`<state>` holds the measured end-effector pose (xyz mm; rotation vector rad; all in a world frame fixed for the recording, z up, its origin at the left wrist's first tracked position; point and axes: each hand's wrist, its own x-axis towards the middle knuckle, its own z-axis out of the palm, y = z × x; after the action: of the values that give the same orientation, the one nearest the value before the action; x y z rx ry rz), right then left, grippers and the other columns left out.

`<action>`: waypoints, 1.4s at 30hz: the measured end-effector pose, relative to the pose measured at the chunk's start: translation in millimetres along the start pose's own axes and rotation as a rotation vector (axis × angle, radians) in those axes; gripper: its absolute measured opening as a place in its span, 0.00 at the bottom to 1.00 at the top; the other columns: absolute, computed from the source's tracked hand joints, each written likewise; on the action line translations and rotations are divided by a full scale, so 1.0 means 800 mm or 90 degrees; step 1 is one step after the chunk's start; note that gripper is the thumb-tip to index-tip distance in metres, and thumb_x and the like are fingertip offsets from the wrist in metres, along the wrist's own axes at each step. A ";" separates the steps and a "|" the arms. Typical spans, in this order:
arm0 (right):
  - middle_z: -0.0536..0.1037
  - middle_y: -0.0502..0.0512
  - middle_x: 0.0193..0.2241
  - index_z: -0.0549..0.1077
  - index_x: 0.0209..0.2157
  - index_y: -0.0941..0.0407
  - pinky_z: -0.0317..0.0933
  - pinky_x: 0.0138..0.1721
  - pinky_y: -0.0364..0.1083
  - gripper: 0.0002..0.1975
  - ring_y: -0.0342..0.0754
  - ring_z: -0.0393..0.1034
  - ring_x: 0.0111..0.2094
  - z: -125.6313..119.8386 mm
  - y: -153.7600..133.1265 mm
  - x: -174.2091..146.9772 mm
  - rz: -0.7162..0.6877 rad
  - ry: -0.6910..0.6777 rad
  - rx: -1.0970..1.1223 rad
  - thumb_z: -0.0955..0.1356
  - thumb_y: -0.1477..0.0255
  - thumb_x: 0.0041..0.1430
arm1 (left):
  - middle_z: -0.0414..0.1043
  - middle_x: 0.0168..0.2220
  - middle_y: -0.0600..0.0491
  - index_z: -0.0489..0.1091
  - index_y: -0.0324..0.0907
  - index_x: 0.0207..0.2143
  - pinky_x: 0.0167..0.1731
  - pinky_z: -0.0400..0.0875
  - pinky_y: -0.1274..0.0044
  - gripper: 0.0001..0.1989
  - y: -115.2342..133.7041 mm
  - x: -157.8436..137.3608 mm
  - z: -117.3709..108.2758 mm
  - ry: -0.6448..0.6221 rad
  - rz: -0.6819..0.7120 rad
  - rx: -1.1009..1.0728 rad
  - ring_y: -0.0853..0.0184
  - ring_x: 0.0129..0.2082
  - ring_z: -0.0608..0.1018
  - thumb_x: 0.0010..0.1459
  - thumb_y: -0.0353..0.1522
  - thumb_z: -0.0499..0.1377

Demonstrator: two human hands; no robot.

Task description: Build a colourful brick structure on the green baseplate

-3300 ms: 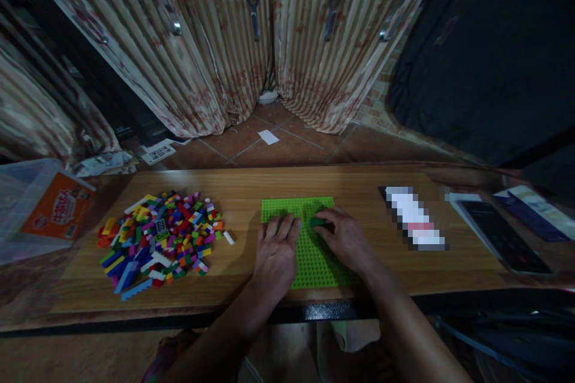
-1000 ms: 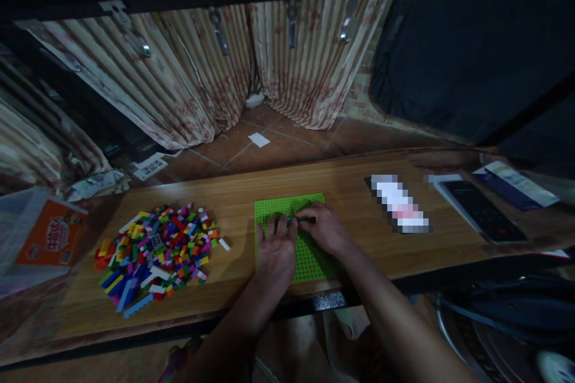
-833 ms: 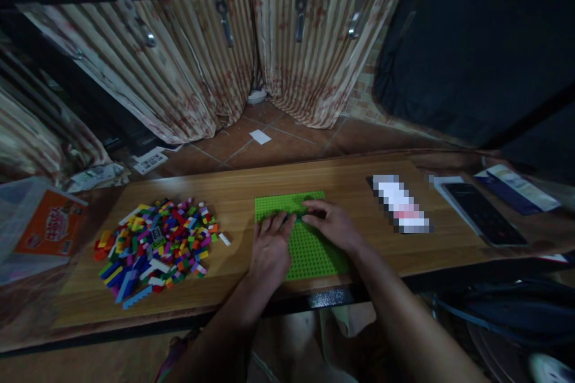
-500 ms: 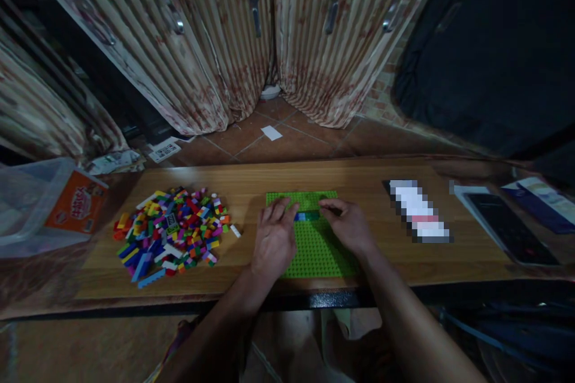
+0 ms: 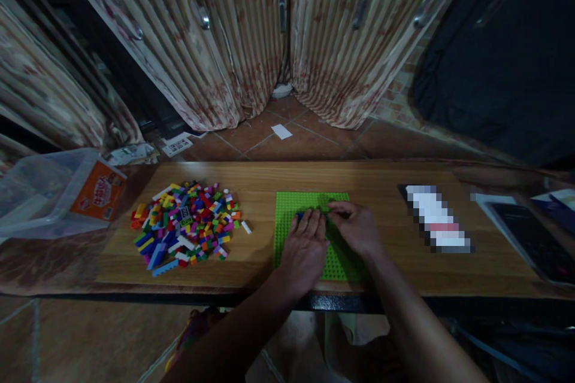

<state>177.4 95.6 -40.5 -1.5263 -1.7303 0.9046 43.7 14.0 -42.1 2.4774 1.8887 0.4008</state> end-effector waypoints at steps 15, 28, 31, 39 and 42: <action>0.80 0.53 0.27 0.78 0.42 0.58 0.65 0.33 0.45 0.18 0.46 0.74 0.28 0.005 -0.006 0.005 0.030 0.010 -0.043 0.65 0.75 0.48 | 0.62 0.63 0.40 0.62 0.29 0.59 0.62 0.58 0.63 0.23 0.004 0.004 0.002 -0.016 0.001 -0.001 0.54 0.64 0.62 0.66 0.32 0.47; 0.81 0.56 0.30 0.73 0.50 0.57 0.66 0.36 0.49 0.24 0.51 0.75 0.31 -0.006 0.000 0.000 0.009 -0.019 -0.102 0.65 0.67 0.50 | 0.62 0.63 0.43 0.61 0.35 0.60 0.64 0.53 0.59 0.24 0.001 -0.007 -0.005 0.036 -0.004 -0.068 0.57 0.63 0.62 0.66 0.37 0.46; 0.81 0.57 0.32 0.73 0.49 0.57 0.66 0.37 0.51 0.22 0.53 0.76 0.33 -0.006 0.001 -0.003 -0.006 -0.006 -0.129 0.65 0.66 0.51 | 0.62 0.63 0.45 0.61 0.39 0.60 0.64 0.52 0.56 0.23 -0.003 -0.010 -0.014 0.050 -0.011 -0.117 0.58 0.63 0.63 0.66 0.38 0.46; 0.82 0.61 0.35 0.75 0.48 0.57 0.66 0.40 0.53 0.22 0.57 0.76 0.36 -0.004 0.001 -0.003 -0.007 -0.006 -0.163 0.64 0.64 0.53 | 0.66 0.60 0.47 0.65 0.42 0.57 0.61 0.57 0.58 0.21 -0.068 -0.012 -0.063 0.146 -0.207 -0.121 0.58 0.58 0.68 0.62 0.34 0.52; 0.82 0.61 0.34 0.75 0.46 0.58 0.67 0.38 0.53 0.22 0.57 0.76 0.35 -0.005 0.002 -0.003 -0.020 0.002 -0.175 0.64 0.63 0.53 | 0.71 0.55 0.45 0.68 0.39 0.55 0.59 0.59 0.64 0.21 -0.129 -0.022 -0.093 0.210 -0.355 -0.088 0.59 0.56 0.70 0.59 0.28 0.53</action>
<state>181.6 93.8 -39.7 -1.6660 -1.9325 0.6689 -73.6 14.9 10.2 1.7710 2.4510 0.9126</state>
